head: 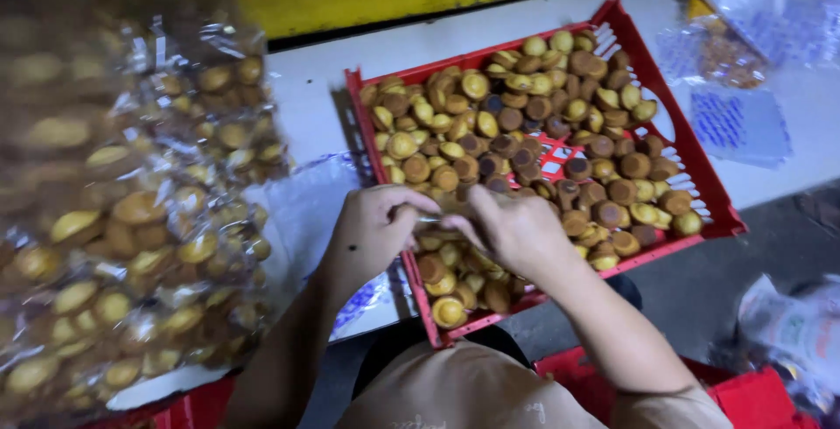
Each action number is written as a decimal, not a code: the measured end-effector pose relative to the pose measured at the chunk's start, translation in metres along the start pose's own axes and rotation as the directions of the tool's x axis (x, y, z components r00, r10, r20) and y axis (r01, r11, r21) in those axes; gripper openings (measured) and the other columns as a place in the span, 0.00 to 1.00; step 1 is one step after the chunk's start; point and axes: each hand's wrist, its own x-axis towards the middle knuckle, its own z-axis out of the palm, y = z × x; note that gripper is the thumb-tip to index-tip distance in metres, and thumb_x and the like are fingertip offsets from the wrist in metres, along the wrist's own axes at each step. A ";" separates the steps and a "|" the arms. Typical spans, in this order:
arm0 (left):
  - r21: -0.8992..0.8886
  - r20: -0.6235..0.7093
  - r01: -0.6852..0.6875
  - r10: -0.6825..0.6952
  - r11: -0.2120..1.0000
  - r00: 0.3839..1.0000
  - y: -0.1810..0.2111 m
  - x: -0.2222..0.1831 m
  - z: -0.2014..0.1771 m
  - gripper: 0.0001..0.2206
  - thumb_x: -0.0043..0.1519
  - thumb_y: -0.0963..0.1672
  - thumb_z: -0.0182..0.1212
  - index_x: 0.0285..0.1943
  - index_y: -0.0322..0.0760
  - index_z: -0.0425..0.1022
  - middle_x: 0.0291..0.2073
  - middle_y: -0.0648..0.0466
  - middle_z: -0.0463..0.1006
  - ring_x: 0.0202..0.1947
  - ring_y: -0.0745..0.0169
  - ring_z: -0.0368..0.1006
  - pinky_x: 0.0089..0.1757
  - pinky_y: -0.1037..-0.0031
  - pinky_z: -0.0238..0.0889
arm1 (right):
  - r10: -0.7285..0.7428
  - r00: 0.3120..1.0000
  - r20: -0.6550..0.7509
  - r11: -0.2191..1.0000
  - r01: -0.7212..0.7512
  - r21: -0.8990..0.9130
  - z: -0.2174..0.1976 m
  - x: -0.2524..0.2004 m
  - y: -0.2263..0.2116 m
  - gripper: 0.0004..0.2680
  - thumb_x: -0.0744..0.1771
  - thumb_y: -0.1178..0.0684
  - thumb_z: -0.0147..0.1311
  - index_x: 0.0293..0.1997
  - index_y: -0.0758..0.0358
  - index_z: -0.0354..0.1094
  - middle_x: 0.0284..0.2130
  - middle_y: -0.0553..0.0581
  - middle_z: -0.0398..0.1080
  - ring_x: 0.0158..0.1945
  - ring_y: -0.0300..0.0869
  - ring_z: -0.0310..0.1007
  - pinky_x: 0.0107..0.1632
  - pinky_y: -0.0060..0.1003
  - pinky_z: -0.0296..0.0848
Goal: The person packages small, round baked goods by picking them from a large red plastic crate and placing them into clear plastic bags.
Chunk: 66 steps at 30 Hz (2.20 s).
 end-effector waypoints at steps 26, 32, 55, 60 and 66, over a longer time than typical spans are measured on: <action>0.644 -0.677 0.492 0.138 0.586 0.723 -0.154 0.075 -0.112 0.45 0.58 0.30 0.59 0.84 0.41 0.39 0.77 0.33 0.35 0.70 0.26 0.61 0.50 0.61 0.74 | 0.348 0.931 0.115 0.810 -0.360 0.463 -0.015 -0.067 0.074 0.07 0.67 0.55 0.56 0.47 0.60 0.78 0.50 0.54 0.73 0.57 0.46 0.74 0.57 0.43 0.72; 0.641 -0.495 0.203 0.197 0.740 0.846 -0.270 -0.067 0.033 0.23 0.53 0.56 0.68 0.49 0.41 0.73 0.45 0.46 0.73 0.49 0.42 0.69 0.49 0.50 0.59 | 0.347 0.929 0.127 0.775 -0.360 0.519 -0.003 -0.086 0.109 0.06 0.67 0.54 0.56 0.43 0.61 0.78 0.49 0.55 0.77 0.57 0.46 0.75 0.61 0.41 0.70; -0.168 0.243 -0.052 0.092 0.985 0.966 -0.016 -0.002 0.161 0.18 0.67 0.54 0.51 0.29 0.42 0.69 0.31 0.56 0.70 0.31 0.66 0.67 0.33 0.76 0.58 | -0.018 0.911 0.412 -0.014 -0.413 0.911 0.085 -0.111 0.187 0.10 0.68 0.47 0.55 0.26 0.50 0.68 0.19 0.41 0.64 0.24 0.30 0.61 0.32 0.26 0.64; 0.461 -0.240 -0.047 0.175 0.886 0.955 -0.056 -0.001 0.137 0.06 0.62 0.44 0.61 0.32 0.42 0.78 0.29 0.52 0.78 0.34 0.47 0.76 0.39 0.65 0.71 | -0.008 0.957 0.289 0.451 -0.255 0.855 0.016 -0.057 0.168 0.03 0.64 0.57 0.63 0.35 0.62 0.81 0.27 0.63 0.78 0.34 0.48 0.75 0.43 0.44 0.73; 0.301 -0.229 0.146 -0.077 0.942 0.970 -0.068 -0.028 0.114 0.16 0.52 0.42 0.54 0.42 0.41 0.87 0.50 0.56 0.85 0.51 0.64 0.81 0.52 0.74 0.72 | 0.204 0.955 -0.215 0.970 -0.228 -0.089 0.126 -0.021 0.278 0.17 0.58 0.70 0.51 0.47 0.60 0.74 0.36 0.58 0.75 0.38 0.54 0.72 0.40 0.46 0.76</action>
